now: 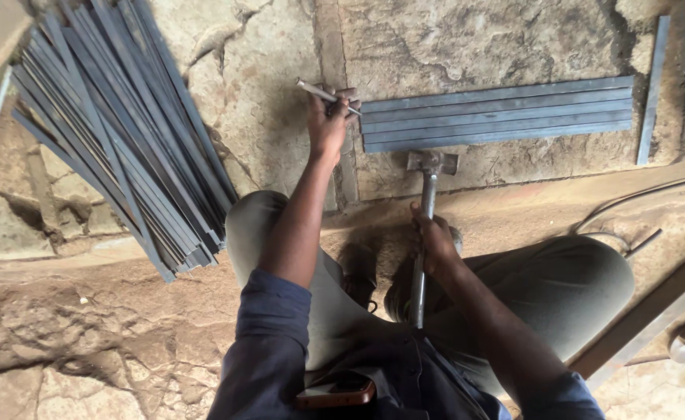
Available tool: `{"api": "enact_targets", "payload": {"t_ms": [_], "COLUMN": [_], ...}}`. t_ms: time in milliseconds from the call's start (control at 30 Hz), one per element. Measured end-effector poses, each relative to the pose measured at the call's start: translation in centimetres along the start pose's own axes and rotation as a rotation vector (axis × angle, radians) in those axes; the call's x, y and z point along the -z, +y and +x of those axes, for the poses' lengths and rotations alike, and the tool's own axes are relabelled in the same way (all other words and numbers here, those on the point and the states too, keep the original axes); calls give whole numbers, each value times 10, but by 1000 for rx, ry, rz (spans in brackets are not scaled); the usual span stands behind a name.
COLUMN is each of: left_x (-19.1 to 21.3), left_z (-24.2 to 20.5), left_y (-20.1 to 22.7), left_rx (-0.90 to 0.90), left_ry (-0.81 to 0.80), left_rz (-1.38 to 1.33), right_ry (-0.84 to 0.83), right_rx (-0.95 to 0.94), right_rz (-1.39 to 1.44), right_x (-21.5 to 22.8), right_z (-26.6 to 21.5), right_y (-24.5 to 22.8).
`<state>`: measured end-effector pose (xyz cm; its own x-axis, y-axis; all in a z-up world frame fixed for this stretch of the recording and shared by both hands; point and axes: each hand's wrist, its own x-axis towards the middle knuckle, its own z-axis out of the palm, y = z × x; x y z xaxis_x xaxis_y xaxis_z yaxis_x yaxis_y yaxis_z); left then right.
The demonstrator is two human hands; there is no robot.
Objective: The person sits on the floor and arranges several metal rods into a neat stack. Using a metal rod as a straightedge and a hammer, the person marks lines across the stacked rods to prepare them for cutting.
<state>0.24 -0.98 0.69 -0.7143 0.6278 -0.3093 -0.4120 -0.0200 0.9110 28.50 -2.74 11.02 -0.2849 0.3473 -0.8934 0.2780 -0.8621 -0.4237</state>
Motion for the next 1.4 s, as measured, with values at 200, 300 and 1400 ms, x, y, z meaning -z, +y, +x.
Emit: {"api": "enact_targets", "payload": {"t_ms": [200,300,1400], "left_x": [1,0,-7], "left_z": [-4,-4,-8], "left_y": [5,0,6], "left_rx": [2,21,4], "left_ry": [-47,-70,-83], "left_rz": [29,5,167], "right_ry": [45,55,43], "right_rx": [-20,-20,62], "right_rz": [26,8,-23], "right_x": [-6,-7,-1], "right_z": [2,2,13], "right_y": [-2,-3,7]}}
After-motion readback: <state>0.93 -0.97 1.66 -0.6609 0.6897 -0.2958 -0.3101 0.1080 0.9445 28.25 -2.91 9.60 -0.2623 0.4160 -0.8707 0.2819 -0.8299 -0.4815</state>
